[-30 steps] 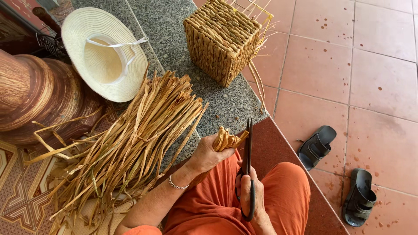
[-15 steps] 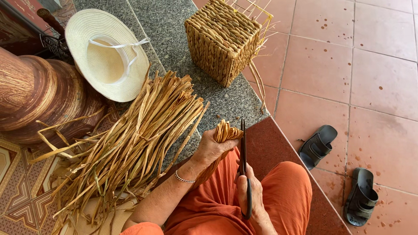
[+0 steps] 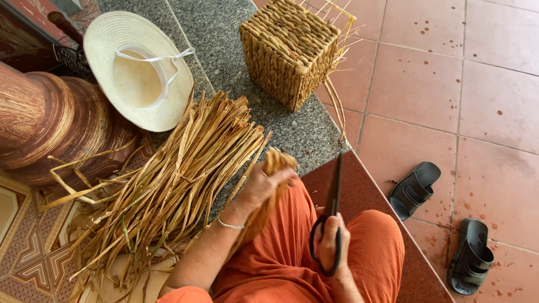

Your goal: The person sits on a tiled floor and uses large scissors to trim the ends of a bundle of dried plant stalks. They repeatedly gather sections of the stalks, align them, and cut the tips to create a uniform length, placing the trimmed pieces aside.

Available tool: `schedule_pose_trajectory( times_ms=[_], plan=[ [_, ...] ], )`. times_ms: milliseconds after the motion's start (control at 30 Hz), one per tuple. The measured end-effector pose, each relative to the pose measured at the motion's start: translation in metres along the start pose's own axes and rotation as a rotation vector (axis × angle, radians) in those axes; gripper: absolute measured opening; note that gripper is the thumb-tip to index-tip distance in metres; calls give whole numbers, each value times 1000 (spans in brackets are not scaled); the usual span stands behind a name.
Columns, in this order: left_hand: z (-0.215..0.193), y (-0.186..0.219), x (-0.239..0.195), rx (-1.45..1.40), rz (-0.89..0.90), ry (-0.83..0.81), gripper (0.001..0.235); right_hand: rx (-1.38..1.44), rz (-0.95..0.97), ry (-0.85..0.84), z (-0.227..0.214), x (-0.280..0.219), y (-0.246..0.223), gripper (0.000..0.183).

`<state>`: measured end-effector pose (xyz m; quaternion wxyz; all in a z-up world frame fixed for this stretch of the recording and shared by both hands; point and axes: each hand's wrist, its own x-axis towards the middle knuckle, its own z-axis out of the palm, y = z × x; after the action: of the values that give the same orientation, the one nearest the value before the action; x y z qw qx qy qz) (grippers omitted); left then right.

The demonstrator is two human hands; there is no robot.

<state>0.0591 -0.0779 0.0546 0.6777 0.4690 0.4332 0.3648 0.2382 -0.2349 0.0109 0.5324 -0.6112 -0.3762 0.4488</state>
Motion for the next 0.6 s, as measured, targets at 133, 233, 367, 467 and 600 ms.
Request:
schedule_pose_trajectory(
  times_ms=[133,233,367,467,600],
  plan=[
    [-70,-1,24,207,-1,253,11,70,196,70,-15,10,-9,63],
    [-109,-40,54,395,221,210,22,46,241,77,-16,15,-11,66],
    [-107,-99,96,727,191,175,16,9,220,27,-11,16,-9,69],
    [-85,-129,128,1134,-233,219,6,-25,238,15,-8,17,-10,71],
    [-82,-162,142,1525,-224,238,24,-73,267,37,-7,17,-9,71]
  ],
)
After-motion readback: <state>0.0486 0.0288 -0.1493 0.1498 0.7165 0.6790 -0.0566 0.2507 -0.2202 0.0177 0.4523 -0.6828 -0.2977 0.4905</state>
